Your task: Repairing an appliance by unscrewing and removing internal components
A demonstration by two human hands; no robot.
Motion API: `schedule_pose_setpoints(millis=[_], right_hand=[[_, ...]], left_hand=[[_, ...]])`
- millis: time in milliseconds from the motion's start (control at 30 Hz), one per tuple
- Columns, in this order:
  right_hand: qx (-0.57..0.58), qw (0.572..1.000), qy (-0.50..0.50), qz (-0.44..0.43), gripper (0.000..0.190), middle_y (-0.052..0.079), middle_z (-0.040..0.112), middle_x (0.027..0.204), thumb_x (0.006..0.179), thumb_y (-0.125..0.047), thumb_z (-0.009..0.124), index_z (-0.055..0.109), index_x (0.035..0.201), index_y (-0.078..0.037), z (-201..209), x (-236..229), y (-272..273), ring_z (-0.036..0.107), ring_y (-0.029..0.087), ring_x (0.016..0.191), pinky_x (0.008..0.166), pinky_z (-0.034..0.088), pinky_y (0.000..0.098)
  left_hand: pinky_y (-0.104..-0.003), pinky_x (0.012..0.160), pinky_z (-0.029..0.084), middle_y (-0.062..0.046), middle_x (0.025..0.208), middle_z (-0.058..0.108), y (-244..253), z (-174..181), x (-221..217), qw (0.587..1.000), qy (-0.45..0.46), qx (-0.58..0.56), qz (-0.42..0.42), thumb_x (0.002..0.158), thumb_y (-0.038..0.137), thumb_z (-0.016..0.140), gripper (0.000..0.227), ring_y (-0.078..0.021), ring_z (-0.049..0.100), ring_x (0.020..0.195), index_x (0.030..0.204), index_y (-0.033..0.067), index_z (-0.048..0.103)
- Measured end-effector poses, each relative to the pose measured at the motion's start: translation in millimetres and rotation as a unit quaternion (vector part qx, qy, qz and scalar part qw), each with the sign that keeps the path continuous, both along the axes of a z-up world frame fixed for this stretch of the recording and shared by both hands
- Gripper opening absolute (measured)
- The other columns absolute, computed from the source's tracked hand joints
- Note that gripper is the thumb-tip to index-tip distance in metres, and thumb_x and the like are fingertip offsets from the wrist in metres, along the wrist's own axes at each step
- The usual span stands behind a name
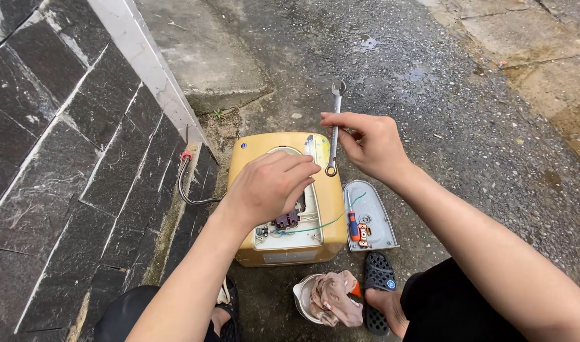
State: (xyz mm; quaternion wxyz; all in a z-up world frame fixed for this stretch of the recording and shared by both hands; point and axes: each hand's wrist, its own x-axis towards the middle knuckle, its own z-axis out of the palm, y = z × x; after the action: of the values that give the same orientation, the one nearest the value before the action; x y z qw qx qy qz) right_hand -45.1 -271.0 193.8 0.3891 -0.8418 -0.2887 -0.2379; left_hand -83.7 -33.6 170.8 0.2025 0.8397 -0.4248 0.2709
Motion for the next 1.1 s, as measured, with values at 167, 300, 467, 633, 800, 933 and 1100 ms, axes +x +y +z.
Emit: schedule_pose_setpoints(millis=[167,300,467,633,800,933,1100], right_hand=[[0.009,0.999,0.035,-0.021,0.022,0.005,0.080,0.095,0.096,-0.003,0.072,0.078,0.113,-0.016,-12,9,-4,0.077,0.021,0.092,0.064,0.060,0.0300],[0.034,0.992,0.110,-0.049,0.014,0.007,0.079,0.091,0.097,-0.006,0.073,0.074,0.111,-0.011,-19,12,-2,0.076,0.019,0.083,0.064,0.059,0.0290],[0.049,0.977,0.189,-0.081,0.012,0.008,0.078,0.085,0.101,-0.016,0.067,0.074,0.110,-0.014,-30,-4,11,0.075,0.021,0.074,0.063,0.061,0.0368],[-0.237,0.914,0.329,-0.017,0.027,0.022,0.075,0.102,0.105,-0.030,0.046,0.065,0.121,-0.020,-41,5,15,0.071,0.046,0.103,0.088,0.057,0.0596],[-0.391,0.845,0.364,-0.005,0.021,0.019,0.074,0.092,0.103,-0.020,0.039,0.055,0.117,-0.020,-61,21,10,0.071,0.045,0.096,0.083,0.057,0.0578],[-0.470,0.807,0.357,0.024,0.028,0.016,0.076,0.092,0.098,-0.016,0.036,0.054,0.119,-0.021,-75,28,6,0.073,0.044,0.096,0.085,0.058,0.0548],[-0.505,0.775,0.376,0.047,0.027,0.015,0.074,0.093,0.098,-0.016,0.037,0.056,0.116,-0.020,-97,38,2,0.073,0.042,0.095,0.086,0.059,0.0534]], left_hand=[[-0.038,0.082,0.058,-0.004,0.111,0.072,10,-6,11,0.995,0.060,0.049,0.059,0.100,0.030,0.062,0.016,-0.0251,0.071,0.103,0.110,0.0188,0.069],[-0.045,0.079,0.061,-0.006,0.107,0.072,18,-48,28,0.940,0.239,0.200,0.142,0.090,0.035,0.069,0.025,-0.0326,0.071,0.099,0.108,0.0182,0.071],[-0.051,0.086,0.061,-0.010,0.111,0.070,24,-81,49,0.872,0.384,0.251,0.169,0.093,0.033,0.068,0.031,-0.0382,0.070,0.107,0.118,0.0154,0.072],[-0.055,0.093,0.058,-0.010,0.119,0.068,28,-105,53,0.818,0.459,0.303,0.168,0.094,0.034,0.069,0.037,-0.0381,0.066,0.116,0.126,0.0164,0.067],[-0.056,0.093,0.057,-0.016,0.116,0.068,35,-110,61,0.794,0.460,0.349,0.188,0.095,0.032,0.067,0.035,-0.0405,0.066,0.114,0.123,0.0107,0.067],[-0.059,0.093,0.057,-0.018,0.116,0.070,28,-120,59,0.767,0.514,0.340,0.179,0.099,0.028,0.059,0.034,-0.0417,0.067,0.113,0.127,0.0105,0.066],[-0.059,0.089,0.057,-0.018,0.113,0.070,28,-180,68,0.763,0.512,0.358,0.168,0.096,0.021,0.060,0.032,-0.0402,0.069,0.108,0.124,0.0072,0.068]])
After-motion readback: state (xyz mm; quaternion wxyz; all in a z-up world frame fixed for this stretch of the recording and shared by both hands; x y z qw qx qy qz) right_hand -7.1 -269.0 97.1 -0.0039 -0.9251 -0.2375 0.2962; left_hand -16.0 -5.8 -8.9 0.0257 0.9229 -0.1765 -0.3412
